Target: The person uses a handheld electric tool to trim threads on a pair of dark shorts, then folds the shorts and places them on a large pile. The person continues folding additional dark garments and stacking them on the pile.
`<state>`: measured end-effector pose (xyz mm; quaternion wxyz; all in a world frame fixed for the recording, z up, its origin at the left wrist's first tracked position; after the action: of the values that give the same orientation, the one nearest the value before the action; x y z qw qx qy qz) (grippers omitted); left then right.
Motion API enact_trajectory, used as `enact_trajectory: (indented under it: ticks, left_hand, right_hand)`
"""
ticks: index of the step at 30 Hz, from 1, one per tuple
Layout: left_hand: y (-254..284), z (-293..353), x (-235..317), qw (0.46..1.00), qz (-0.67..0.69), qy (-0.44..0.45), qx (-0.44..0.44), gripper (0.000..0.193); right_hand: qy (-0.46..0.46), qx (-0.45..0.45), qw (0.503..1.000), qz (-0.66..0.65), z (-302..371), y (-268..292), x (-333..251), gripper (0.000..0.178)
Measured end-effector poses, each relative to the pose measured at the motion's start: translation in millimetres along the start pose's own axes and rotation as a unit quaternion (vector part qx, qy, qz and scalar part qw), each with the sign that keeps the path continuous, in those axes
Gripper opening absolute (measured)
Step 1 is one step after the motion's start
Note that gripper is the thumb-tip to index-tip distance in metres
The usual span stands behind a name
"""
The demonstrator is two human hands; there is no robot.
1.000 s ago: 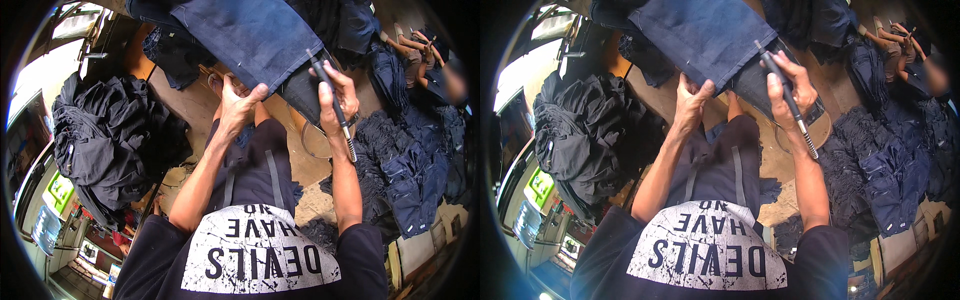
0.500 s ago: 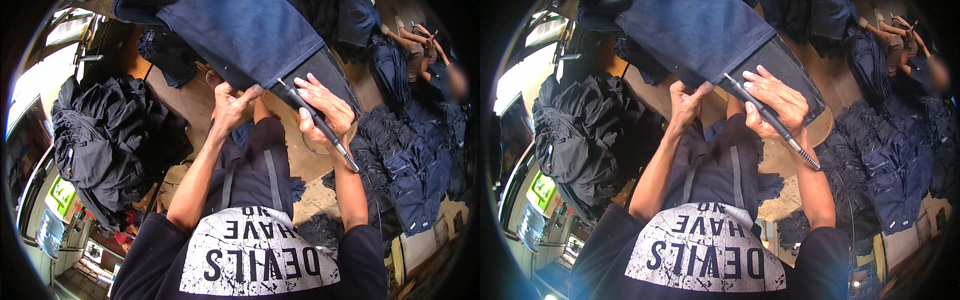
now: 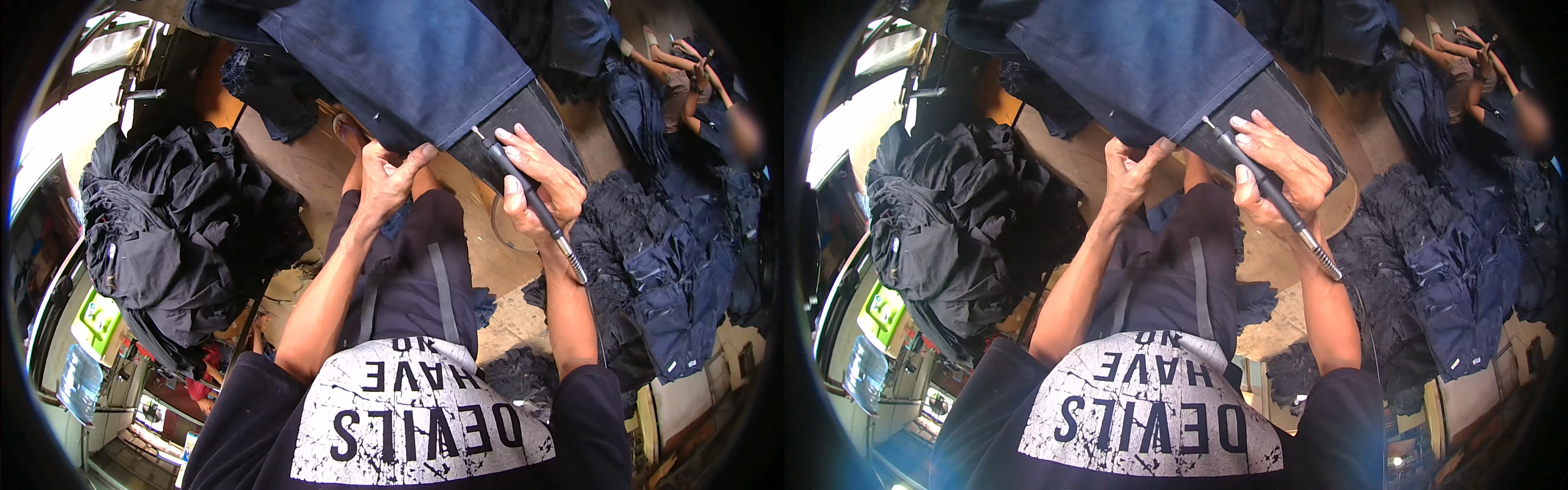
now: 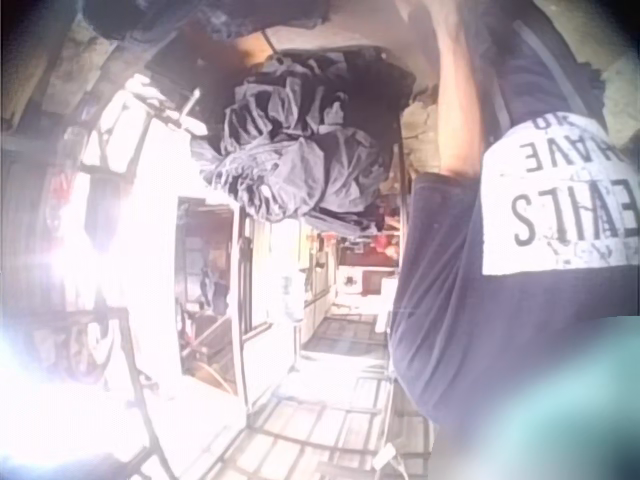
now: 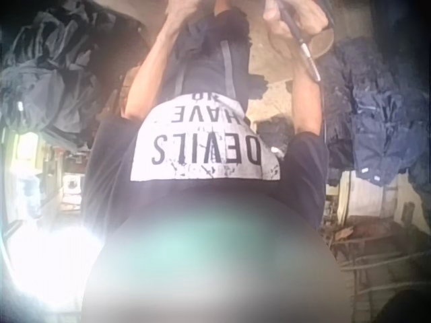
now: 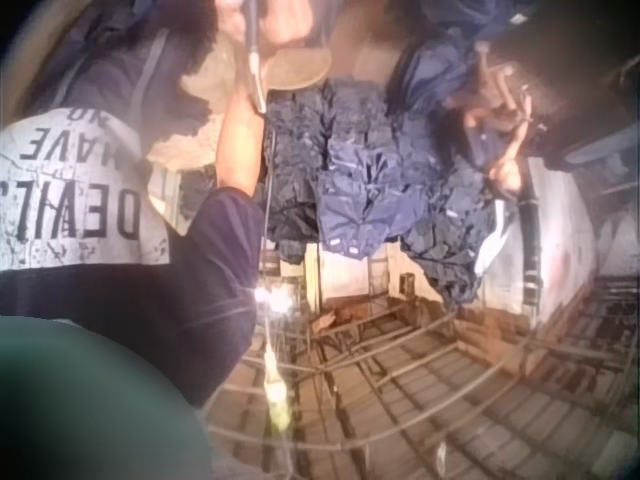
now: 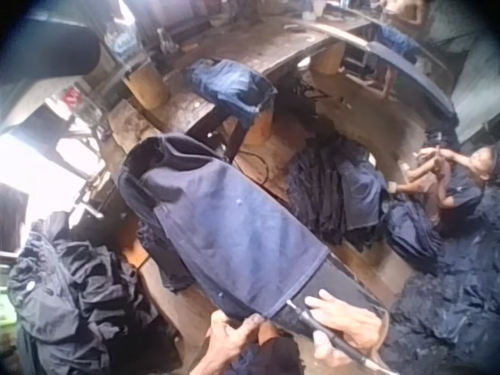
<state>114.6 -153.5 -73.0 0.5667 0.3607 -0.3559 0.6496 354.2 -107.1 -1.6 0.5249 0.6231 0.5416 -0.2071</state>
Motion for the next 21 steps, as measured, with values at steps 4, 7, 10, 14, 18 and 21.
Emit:
enact_trajectory:
  ticks: [4,7,10,14,18,21]
  left_hand:
    - [-3.3,4.2,0.7,0.999,0.052,0.014,-0.005,0.021]
    - [-3.2,4.2,4.3,0.998,0.058,0.024,-0.012,0.021]
    - [-3.0,2.3,6.6,0.997,0.066,0.027,-0.020,0.021]
    - [-3.6,2.8,7.6,0.998,0.061,0.028,-0.010,0.021]
    - [-4.4,2.8,7.0,0.998,0.061,0.024,-0.016,0.020]
    - [-3.1,1.9,6.4,0.999,0.044,0.020,-0.015,0.021]
  right_hand:
    - [0.020,0.011,1.000,-0.005,0.9,-3.5,-1.5,0.029]
    - [0.021,-0.009,1.000,0.011,1.1,-6.2,-2.1,0.029]
    - [0.026,-0.024,0.999,0.003,0.4,-6.8,-2.1,0.026]
    - [0.028,-0.047,0.998,0.018,-0.8,-6.1,-3.2,0.024]
    - [0.030,-0.043,0.998,0.015,-0.8,-6.2,-2.4,0.025]
    - [0.023,-0.040,0.999,0.015,0.4,-6.5,-1.2,0.026]
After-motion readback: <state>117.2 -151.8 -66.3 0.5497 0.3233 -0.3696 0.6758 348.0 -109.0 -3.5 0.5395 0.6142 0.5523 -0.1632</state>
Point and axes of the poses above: each hand's wrist, its own z-axis away from the middle knuckle, its own y-axis out of the back of the hand, x = y × z, the point moved 1 cm from there along -z, towards the middle knuckle, and after that the axes turned 3 degrees about y, right-handed, at the moved point
